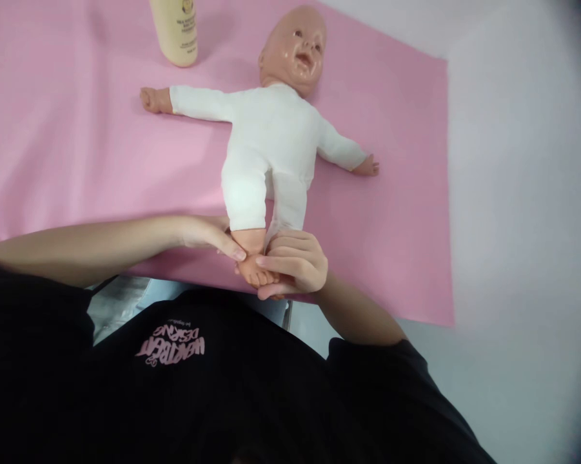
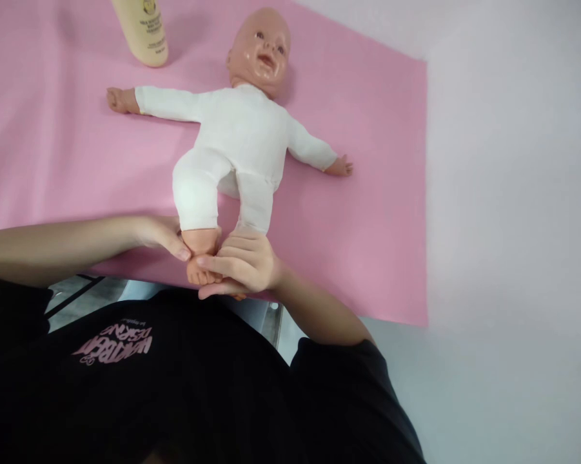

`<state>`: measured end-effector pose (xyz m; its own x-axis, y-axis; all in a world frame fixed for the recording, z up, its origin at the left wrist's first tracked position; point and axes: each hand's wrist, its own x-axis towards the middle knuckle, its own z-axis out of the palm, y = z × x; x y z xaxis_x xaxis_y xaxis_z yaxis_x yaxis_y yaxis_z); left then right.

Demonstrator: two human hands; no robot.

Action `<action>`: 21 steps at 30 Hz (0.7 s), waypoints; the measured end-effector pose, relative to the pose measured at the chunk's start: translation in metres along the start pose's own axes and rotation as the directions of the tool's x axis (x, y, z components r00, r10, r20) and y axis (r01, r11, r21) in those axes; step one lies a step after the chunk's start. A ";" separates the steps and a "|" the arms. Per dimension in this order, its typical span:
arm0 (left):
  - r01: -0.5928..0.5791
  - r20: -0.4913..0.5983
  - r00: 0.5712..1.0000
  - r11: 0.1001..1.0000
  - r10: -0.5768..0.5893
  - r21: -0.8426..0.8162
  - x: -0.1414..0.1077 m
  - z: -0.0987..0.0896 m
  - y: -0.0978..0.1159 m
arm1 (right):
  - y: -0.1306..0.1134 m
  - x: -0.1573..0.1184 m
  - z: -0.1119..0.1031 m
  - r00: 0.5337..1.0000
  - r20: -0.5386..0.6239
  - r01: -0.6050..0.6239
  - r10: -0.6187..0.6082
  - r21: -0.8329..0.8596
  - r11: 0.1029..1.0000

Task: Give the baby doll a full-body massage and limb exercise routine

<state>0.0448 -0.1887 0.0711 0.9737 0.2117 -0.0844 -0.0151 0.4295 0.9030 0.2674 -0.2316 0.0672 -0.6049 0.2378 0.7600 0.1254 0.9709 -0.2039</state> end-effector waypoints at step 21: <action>0.077 -0.078 0.994 0.995 -0.072 0.063 -0.003 -0.004 -0.002 | -0.007 0.009 -0.002 0.987 -0.151 0.053 -0.051 0.006 0.999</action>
<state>0.0408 -0.1868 0.0683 0.9517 0.2476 -0.1818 0.0743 0.3885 0.9185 0.2631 -0.2364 0.0768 -0.4849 0.1894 0.8538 0.0886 0.9819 -0.1675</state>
